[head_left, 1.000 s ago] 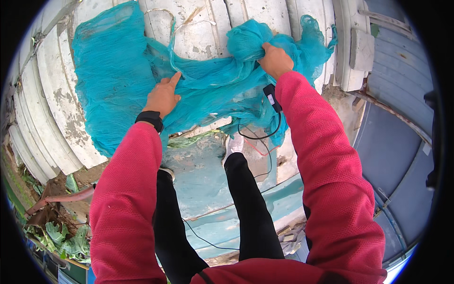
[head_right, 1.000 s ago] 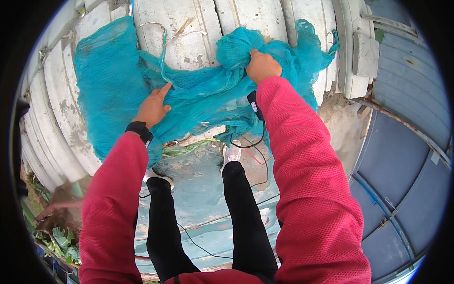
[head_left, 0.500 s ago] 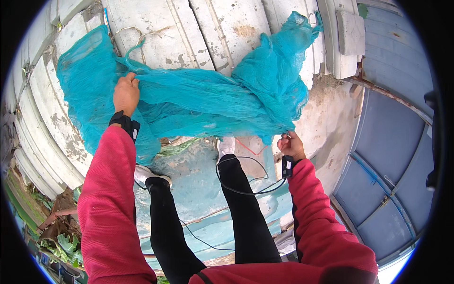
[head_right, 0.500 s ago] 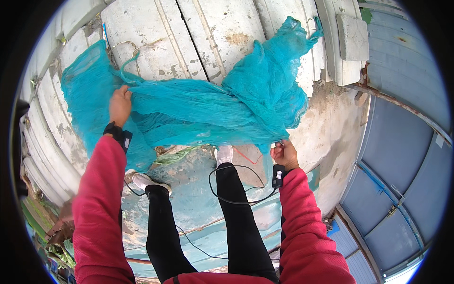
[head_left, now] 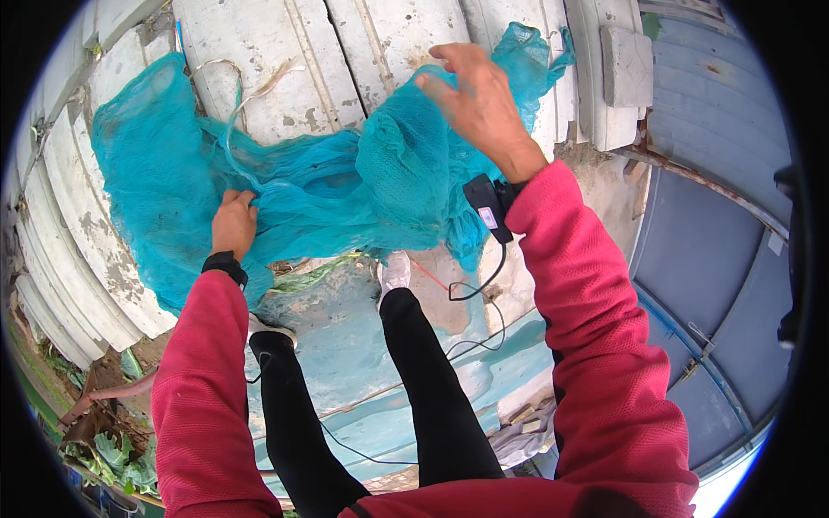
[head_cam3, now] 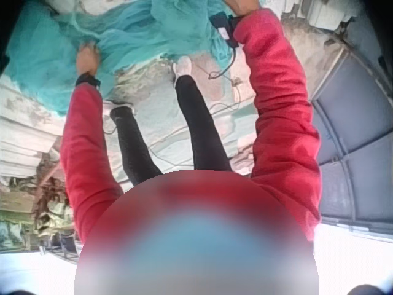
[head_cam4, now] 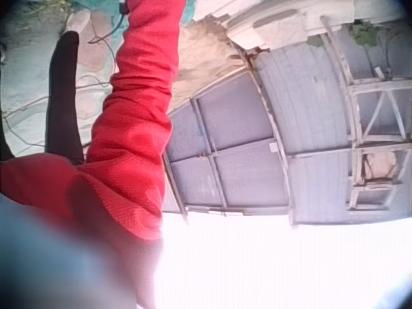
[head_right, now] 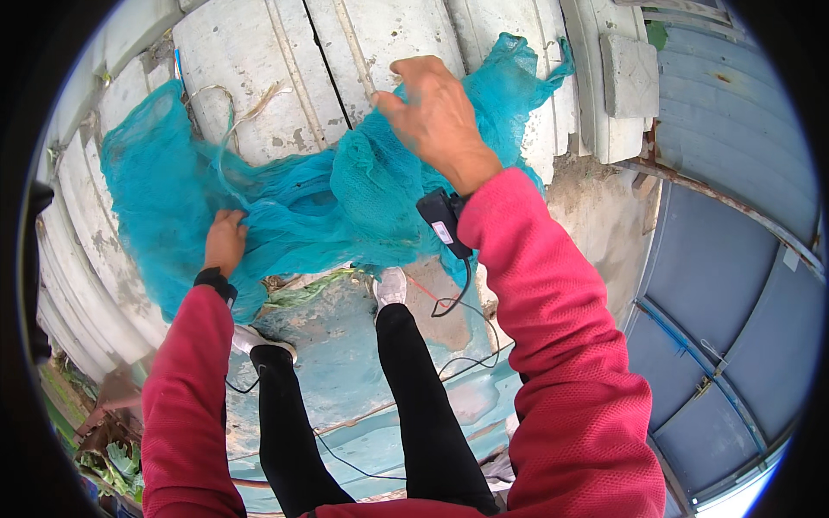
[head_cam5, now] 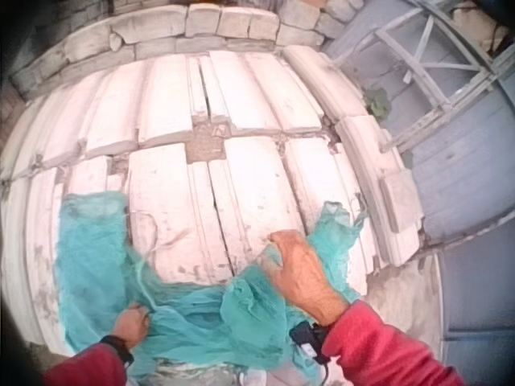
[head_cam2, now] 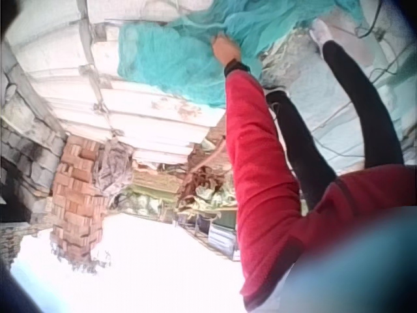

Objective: The person unfolds a teal fishing net on a tiled roof, spreads it out, then gathers and folds it into a compact bundle. The person handles the net by hand throughout, lifting and repositioning it to align edges before folding.

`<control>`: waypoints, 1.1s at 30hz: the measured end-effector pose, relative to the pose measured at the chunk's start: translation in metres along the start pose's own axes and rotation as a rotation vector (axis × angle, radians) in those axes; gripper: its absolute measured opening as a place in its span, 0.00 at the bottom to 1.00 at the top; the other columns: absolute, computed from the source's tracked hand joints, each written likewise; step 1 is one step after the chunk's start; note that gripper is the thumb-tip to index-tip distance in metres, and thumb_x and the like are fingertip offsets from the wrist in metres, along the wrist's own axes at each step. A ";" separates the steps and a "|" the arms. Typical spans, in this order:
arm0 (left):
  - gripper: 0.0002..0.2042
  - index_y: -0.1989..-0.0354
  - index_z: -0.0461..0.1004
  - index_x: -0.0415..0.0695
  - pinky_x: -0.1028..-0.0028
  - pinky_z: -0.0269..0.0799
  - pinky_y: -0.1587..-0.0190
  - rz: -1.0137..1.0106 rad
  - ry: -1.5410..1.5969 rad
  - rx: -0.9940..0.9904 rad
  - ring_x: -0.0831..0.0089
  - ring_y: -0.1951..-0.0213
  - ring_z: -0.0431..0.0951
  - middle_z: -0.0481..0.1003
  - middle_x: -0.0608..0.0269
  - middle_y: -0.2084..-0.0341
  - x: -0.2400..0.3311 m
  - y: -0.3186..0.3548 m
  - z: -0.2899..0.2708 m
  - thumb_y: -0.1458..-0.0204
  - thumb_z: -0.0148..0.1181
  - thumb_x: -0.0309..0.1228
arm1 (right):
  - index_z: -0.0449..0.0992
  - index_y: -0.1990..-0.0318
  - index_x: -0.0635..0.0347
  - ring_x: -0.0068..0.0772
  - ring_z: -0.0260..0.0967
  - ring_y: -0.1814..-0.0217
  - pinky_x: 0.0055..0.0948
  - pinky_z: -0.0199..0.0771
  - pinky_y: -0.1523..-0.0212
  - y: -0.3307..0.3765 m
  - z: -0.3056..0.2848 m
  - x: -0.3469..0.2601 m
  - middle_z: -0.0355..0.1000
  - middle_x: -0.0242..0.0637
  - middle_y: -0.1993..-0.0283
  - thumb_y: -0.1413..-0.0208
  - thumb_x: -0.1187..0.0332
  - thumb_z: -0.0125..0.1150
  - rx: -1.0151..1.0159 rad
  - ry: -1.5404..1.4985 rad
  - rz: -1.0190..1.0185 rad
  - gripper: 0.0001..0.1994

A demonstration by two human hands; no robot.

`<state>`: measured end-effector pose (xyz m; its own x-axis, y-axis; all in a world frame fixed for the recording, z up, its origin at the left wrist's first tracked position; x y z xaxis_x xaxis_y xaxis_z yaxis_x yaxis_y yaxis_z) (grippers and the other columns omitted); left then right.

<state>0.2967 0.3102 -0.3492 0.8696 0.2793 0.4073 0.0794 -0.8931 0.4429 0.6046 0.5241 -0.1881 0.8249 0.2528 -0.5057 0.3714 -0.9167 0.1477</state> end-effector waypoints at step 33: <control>0.11 0.58 0.77 0.42 0.57 0.71 0.57 -0.234 0.164 0.267 0.47 0.60 0.77 0.77 0.44 0.64 -0.077 -0.041 -0.064 0.47 0.51 0.30 | 0.67 0.45 0.62 0.37 0.71 0.57 0.39 0.76 0.57 0.287 -0.050 0.183 0.70 0.38 0.51 0.42 0.70 0.54 -0.107 -0.577 1.338 0.18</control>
<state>0.1956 0.3483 -0.3478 0.7254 0.5196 0.4515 0.4091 -0.8529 0.3242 0.8836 0.3226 -0.1955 0.3001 -0.9321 -0.2027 -0.4694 -0.3293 0.8193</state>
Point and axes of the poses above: each hand's wrist, its own y-axis away from the middle knuckle, its own z-axis out of the palm, x = y × z, the point moved 10 cm from there along -y, towards the middle knuckle
